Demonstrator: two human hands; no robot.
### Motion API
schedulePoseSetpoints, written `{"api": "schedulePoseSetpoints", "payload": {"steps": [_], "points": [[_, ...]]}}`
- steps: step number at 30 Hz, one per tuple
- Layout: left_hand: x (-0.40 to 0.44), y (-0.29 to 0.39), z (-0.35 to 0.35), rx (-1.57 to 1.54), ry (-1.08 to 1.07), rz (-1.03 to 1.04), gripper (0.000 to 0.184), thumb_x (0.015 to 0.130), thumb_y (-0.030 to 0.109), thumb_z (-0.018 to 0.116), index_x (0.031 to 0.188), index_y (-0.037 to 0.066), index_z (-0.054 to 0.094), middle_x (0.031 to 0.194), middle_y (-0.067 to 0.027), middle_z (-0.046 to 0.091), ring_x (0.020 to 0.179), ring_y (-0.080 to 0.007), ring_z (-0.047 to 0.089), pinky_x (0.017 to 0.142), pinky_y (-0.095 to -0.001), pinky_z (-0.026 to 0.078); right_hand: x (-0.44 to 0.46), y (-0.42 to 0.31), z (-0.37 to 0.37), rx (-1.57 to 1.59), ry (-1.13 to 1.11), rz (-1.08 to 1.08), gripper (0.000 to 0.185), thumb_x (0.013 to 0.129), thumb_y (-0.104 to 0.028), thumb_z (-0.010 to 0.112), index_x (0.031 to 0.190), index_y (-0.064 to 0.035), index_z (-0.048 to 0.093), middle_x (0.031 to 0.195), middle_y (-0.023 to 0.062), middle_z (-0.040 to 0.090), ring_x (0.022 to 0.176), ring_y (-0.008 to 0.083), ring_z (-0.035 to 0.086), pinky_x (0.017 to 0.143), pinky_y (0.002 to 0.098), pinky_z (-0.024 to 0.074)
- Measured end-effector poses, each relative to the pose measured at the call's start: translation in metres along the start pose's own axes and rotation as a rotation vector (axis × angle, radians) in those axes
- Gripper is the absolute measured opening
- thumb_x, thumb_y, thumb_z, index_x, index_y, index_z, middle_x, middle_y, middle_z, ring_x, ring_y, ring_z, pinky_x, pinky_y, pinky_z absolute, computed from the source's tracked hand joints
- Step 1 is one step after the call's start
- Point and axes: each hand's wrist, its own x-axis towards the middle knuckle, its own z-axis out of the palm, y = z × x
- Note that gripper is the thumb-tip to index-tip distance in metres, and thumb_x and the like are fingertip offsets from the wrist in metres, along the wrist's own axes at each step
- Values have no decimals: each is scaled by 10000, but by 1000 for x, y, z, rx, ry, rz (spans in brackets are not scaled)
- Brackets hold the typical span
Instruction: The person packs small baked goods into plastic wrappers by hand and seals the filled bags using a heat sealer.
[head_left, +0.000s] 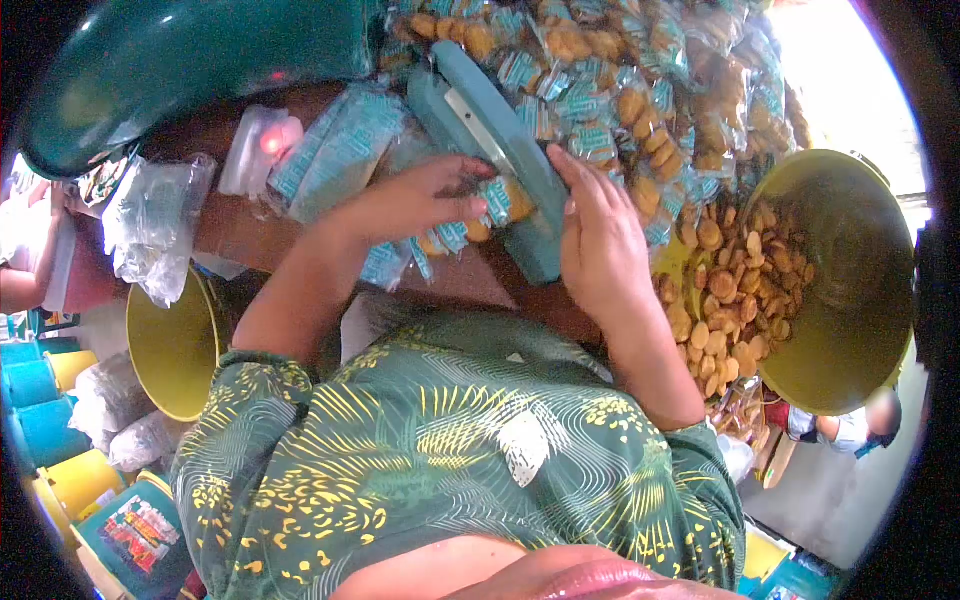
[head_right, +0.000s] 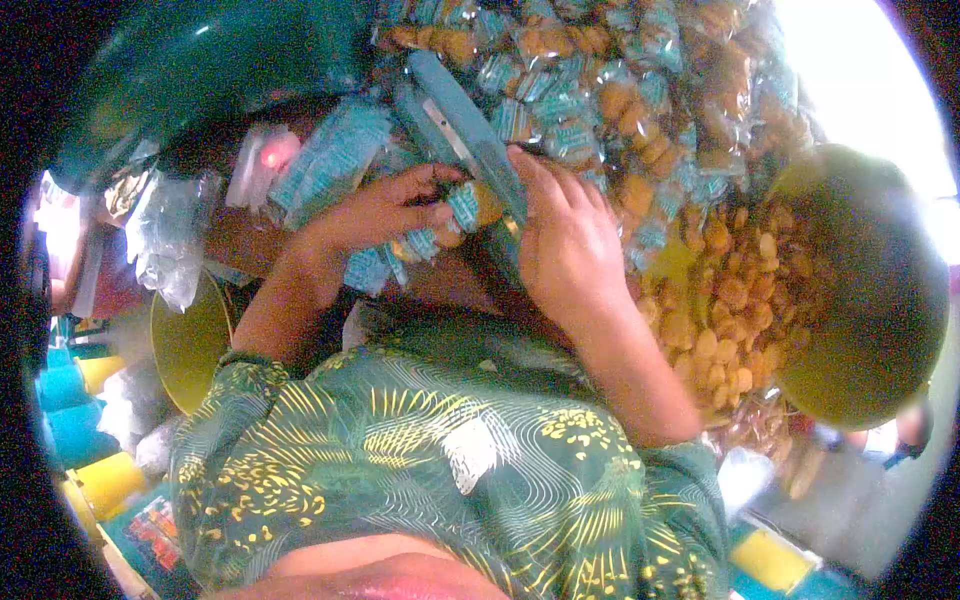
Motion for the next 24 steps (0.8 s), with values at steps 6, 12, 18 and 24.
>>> {"api": "schedulePoseSetpoints", "payload": {"steps": [6,12,18,24], "points": [[7,-7,3,-48,10,17,551,930,312,654,1368,49,445,1210,-152,603,1144,-230,561,974,-373,447,-2,0,0,21,18,-19,463,822,-30,476,1269,-97,574,1218,173,616,1096,382,585,957,460,461],[-7,8,18,7,178,-100,518,931,317,646,1336,37,485,1233,-149,605,1133,-222,569,972,-362,446,-5,4,7,49,49,-39,431,806,-7,496,1220,-79,594,1193,165,618,1083,373,582,948,441,461],[-42,52,40,517,-54,-101,626,873,372,694,1354,30,485,1238,-174,610,1131,-261,580,985,-390,434,-27,-7,-20,73,265,-295,392,760,-45,583,1142,-115,639,1218,138,609,1123,345,575,963,450,458],[-63,150,10,534,-429,137,648,864,385,695,1369,42,479,1265,-142,589,1169,-277,561,1012,-386,419,-61,43,-55,121,289,-107,327,827,-115,658,1152,-107,627,1232,153,598,1129,359,571,974,454,465]]}}
